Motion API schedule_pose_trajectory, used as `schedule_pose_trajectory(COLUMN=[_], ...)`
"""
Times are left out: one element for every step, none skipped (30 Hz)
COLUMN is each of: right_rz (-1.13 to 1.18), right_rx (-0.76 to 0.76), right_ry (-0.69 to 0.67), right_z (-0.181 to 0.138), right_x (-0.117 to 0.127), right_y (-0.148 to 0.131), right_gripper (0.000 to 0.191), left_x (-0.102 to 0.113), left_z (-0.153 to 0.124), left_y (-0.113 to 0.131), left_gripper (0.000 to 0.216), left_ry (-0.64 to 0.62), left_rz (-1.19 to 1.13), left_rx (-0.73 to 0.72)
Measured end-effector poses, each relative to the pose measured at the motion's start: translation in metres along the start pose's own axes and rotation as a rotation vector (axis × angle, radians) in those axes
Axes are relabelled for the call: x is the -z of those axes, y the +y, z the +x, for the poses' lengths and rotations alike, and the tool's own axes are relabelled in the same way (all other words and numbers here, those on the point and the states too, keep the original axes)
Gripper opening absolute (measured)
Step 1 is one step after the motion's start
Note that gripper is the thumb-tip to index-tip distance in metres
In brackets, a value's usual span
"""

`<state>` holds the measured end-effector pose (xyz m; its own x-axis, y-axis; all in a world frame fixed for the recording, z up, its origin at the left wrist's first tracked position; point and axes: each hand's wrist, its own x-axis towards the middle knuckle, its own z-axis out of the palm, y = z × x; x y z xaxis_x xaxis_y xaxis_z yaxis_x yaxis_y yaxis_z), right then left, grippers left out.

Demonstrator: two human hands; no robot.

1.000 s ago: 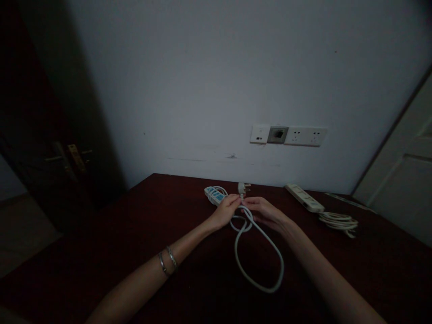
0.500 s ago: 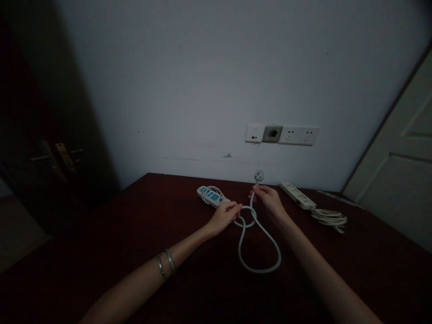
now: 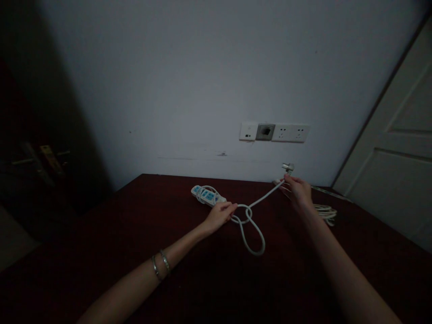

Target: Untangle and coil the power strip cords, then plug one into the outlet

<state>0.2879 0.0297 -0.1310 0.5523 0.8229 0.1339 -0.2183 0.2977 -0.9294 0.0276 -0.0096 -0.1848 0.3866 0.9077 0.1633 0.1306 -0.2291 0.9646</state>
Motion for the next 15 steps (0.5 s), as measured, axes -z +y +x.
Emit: schedule_pose_trajectory(right_rz=[0.009,0.014,0.015,0.010,-0.002,-0.017,-0.031,-0.044,-0.054,-0.064,-0.074,-0.087,-0.106,-0.130,-0.156], right_rx=[0.010,0.018,0.024,0.034,0.046,0.066,0.091,0.119,0.144,0.163,0.176,0.186,0.194,0.202,0.209], right_ry=[0.029,0.060,0.090,0.110,0.125,0.136,0.143,0.144,0.146,0.149,0.151,0.151,0.157,0.168,0.181], right_z=[0.003,0.005,0.008,0.010,0.012,0.014,0.015,0.017,0.018,0.018,0.019,0.019,0.019,0.020,0.020], right_x=[0.005,0.009,0.013,0.016,0.019,0.021,0.022,0.023,0.024,0.024,0.024,0.025,0.025,0.026,0.026], right_y=[-0.004,-0.008,-0.011,-0.013,-0.015,-0.016,-0.017,-0.018,-0.018,-0.018,-0.019,-0.019,-0.019,-0.018,-0.018], right_gripper=[0.015,0.015,0.015,0.014,0.014,0.014,0.015,0.015,0.016,0.016,0.016,0.015,0.014,0.013,0.012], left_x=[0.000,0.001,0.001,0.001,0.001,0.001,0.001,0.001,0.002,0.002,0.003,0.004,0.005,0.005,0.006], left_z=[0.000,0.000,-0.001,-0.001,-0.001,-0.001,-0.001,-0.001,-0.001,-0.001,-0.001,-0.001,-0.001,-0.001,-0.001], left_y=[0.001,0.002,0.003,0.003,0.003,0.003,0.002,0.002,0.002,0.002,0.002,0.003,0.004,0.005,0.007], left_gripper=[0.044,0.043,0.043,0.042,0.042,0.042,0.042,0.042,0.042,0.042,0.042,0.042,0.042,0.042,0.042], left_ry=[-0.002,-0.005,-0.007,-0.008,-0.010,-0.012,-0.016,-0.019,-0.021,-0.024,-0.030,-0.037,-0.045,-0.053,-0.060], left_rz=[-0.001,-0.005,-0.012,-0.018,-0.023,-0.023,-0.020,-0.015,-0.011,-0.010,-0.014,-0.024,-0.038,-0.054,-0.067], left_rx=[-0.005,-0.004,0.001,0.008,0.014,0.015,0.010,0.001,-0.008,-0.016,-0.023,-0.031,-0.039,-0.048,-0.056])
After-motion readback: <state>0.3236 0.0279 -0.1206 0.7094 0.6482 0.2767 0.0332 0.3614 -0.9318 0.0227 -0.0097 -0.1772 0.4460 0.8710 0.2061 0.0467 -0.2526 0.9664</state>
